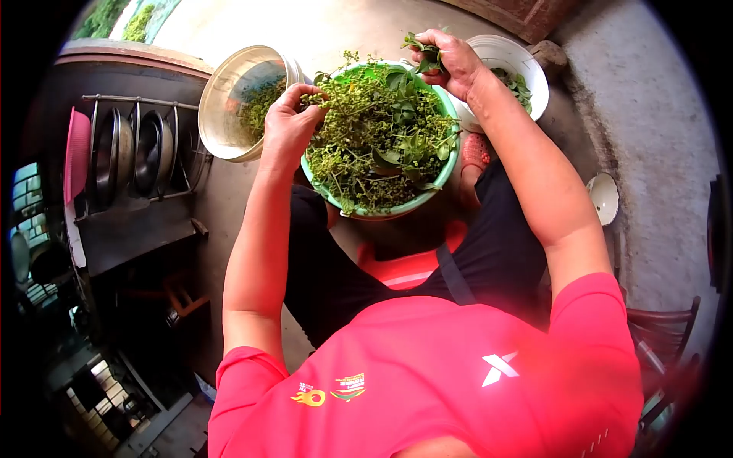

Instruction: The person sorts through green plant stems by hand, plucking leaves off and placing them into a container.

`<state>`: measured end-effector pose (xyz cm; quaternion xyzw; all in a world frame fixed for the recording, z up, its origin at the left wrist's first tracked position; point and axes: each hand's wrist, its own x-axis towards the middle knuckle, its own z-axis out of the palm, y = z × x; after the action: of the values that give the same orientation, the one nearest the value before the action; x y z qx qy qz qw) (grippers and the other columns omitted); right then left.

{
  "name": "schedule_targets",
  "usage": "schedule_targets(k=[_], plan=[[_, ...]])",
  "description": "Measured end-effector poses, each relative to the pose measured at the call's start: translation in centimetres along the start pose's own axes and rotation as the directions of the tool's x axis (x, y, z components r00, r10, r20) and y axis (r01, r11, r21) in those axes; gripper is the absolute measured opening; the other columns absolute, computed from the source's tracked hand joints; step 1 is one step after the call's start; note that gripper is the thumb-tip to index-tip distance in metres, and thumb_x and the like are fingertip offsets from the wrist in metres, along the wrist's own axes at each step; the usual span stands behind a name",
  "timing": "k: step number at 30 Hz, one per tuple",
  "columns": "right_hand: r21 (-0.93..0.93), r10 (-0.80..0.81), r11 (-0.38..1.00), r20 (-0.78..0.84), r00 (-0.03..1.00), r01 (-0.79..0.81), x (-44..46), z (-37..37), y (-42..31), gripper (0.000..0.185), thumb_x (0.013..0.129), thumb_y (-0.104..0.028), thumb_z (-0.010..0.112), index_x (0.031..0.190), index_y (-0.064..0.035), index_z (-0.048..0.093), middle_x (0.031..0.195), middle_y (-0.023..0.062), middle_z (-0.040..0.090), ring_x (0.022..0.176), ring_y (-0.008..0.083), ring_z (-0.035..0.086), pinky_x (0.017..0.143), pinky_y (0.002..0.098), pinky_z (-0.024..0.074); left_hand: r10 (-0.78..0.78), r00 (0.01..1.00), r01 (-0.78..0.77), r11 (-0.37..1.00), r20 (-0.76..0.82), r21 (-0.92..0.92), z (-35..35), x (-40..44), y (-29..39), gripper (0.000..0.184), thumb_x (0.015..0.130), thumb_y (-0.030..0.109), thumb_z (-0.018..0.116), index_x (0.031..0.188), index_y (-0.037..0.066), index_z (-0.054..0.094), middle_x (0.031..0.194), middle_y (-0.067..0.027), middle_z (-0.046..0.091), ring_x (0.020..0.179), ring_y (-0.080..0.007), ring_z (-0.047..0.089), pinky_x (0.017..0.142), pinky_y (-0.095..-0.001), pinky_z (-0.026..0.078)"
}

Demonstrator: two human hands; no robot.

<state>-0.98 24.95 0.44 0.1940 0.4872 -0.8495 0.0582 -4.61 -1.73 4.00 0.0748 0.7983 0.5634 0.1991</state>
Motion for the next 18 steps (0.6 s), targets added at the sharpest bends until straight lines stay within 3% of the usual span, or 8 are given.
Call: schedule_targets(k=[3, 5, 8, 10, 12, 14, 16, 18], plan=[[-0.016, 0.009, 1.000, 0.025, 1.000, -0.009, -0.3, 0.5, 0.1, 0.019, 0.086, -0.026, 0.053, 0.084, -0.0070, 0.056, 0.069, 0.0003, 0.055, 0.049, 0.0076, 0.042, 0.044, 0.0220, 0.0372, -0.072, 0.997, 0.067, 0.984, -0.024, -0.164, -0.5, -1.2, 0.0, 0.014, 0.080, 0.001, 0.063, 0.091, 0.009, 0.062, 0.073, 0.0038, 0.059, 0.061, -0.0036, 0.051, 0.052, -0.0188, 0.040], [-0.012, 0.009, 1.000, 0.049, 0.999, -0.008, -0.7, 1.0, 0.1, 0.020, 0.087, -0.027, 0.053, 0.083, -0.0080, 0.054, 0.070, 0.0015, 0.055, 0.051, 0.0082, 0.043, 0.045, 0.0220, 0.0379, -0.077, 0.997, 0.059, 0.867, -0.018, -0.494, -0.5, -1.6, -0.8, 0.015, 0.080, 0.000, 0.063, 0.092, 0.010, 0.060, 0.079, 0.0013, 0.060, 0.066, -0.0069, 0.055, 0.053, -0.0216, 0.044], [0.050, 0.014, 0.998, 0.198, 0.980, -0.025, -0.5, 0.4, 0.1, 0.017, 0.086, -0.025, 0.052, 0.081, -0.0087, 0.052, 0.073, 0.0025, 0.057, 0.054, 0.0084, 0.045, 0.046, 0.0219, 0.0385, -0.099, 0.995, 0.064, 0.774, -0.021, -0.631, -0.8, -2.2, -1.2, 0.018, 0.083, 0.001, 0.060, 0.098, 0.010, 0.057, 0.082, -0.0046, 0.061, 0.066, -0.0133, 0.058, 0.054, -0.0250, 0.048], [0.076, -0.006, 0.997, 0.267, 0.964, -0.015, -0.5, 0.0, 0.2, 0.016, 0.085, -0.024, 0.052, 0.081, -0.0088, 0.052, 0.076, 0.0033, 0.057, 0.055, 0.0083, 0.046, 0.046, 0.0214, 0.0387, -0.108, 0.994, 0.065, 0.741, -0.023, -0.668, -1.0, -2.4, -1.4, 0.018, 0.084, 0.001, 0.059, 0.099, 0.010, 0.056, 0.081, -0.0045, 0.060, 0.067, -0.0149, 0.056, 0.052, -0.0248, 0.045], [0.101, -0.026, 0.995, 0.337, 0.941, -0.009, -1.1, 0.6, 0.0, 0.014, 0.084, -0.023, 0.052, 0.081, -0.0089, 0.051, 0.078, 0.0041, 0.058, 0.056, 0.0082, 0.047, 0.046, 0.0210, 0.0388, -0.042, 0.998, 0.065, 0.609, 0.050, -0.791, -1.3, -2.6, -1.9, 0.015, 0.084, 0.002, 0.059, 0.096, 0.010, 0.055, 0.084, -0.0063, 0.059, 0.065, -0.0153, 0.052, 0.049, -0.0231, 0.041], [0.006, 0.060, 0.998, 0.271, 0.961, -0.064, -3.0, 2.1, -0.4, 0.011, 0.082, -0.020, 0.053, 0.082, -0.0087, 0.051, 0.081, 0.0055, 0.058, 0.057, 0.0078, 0.048, 0.045, 0.0197, 0.0384, -0.070, 0.996, 0.087, 0.568, 0.057, -0.818, -1.8, -1.7, -3.1, 0.013, 0.084, 0.002, 0.058, 0.094, 0.008, 0.054, 0.086, -0.0085, 0.057, 0.066, -0.0166, 0.049, 0.050, -0.0241, 0.039], [-0.065, 0.113, 0.993, 0.380, 0.918, -0.096, -3.4, 2.4, 0.3, 0.013, 0.080, -0.016, 0.052, 0.089, -0.0069, 0.052, 0.078, 0.0057, 0.057, 0.055, 0.0070, 0.046, 0.043, 0.0193, 0.0359, -0.226, 0.973, 0.150, 0.499, 0.038, -0.854, -1.8, -1.3, -3.6, 0.011, 0.084, 0.003, 0.058, 0.094, 0.006, 0.053, 0.088, -0.0107, 0.057, 0.069, -0.0182, 0.050, 0.054, -0.0270, 0.041], [-0.110, 0.117, 0.991, 0.434, 0.893, -0.076, -4.0, 3.4, 1.3, 0.019, 0.079, -0.014, 0.052, 0.096, -0.0049, 0.053, 0.075, 0.0032, 0.054, 0.053, 0.0061, 0.044, 0.042, 0.0200, 0.0339, -0.214, 0.975, 0.157, 0.493, 0.055, -0.856, -1.9, -1.0, -4.2, 0.012, 0.084, 0.005, 0.058, 0.095, 0.004, 0.053, 0.089, -0.0120, 0.058, 0.073, -0.0201, 0.052, 0.058, -0.0295, 0.044]])
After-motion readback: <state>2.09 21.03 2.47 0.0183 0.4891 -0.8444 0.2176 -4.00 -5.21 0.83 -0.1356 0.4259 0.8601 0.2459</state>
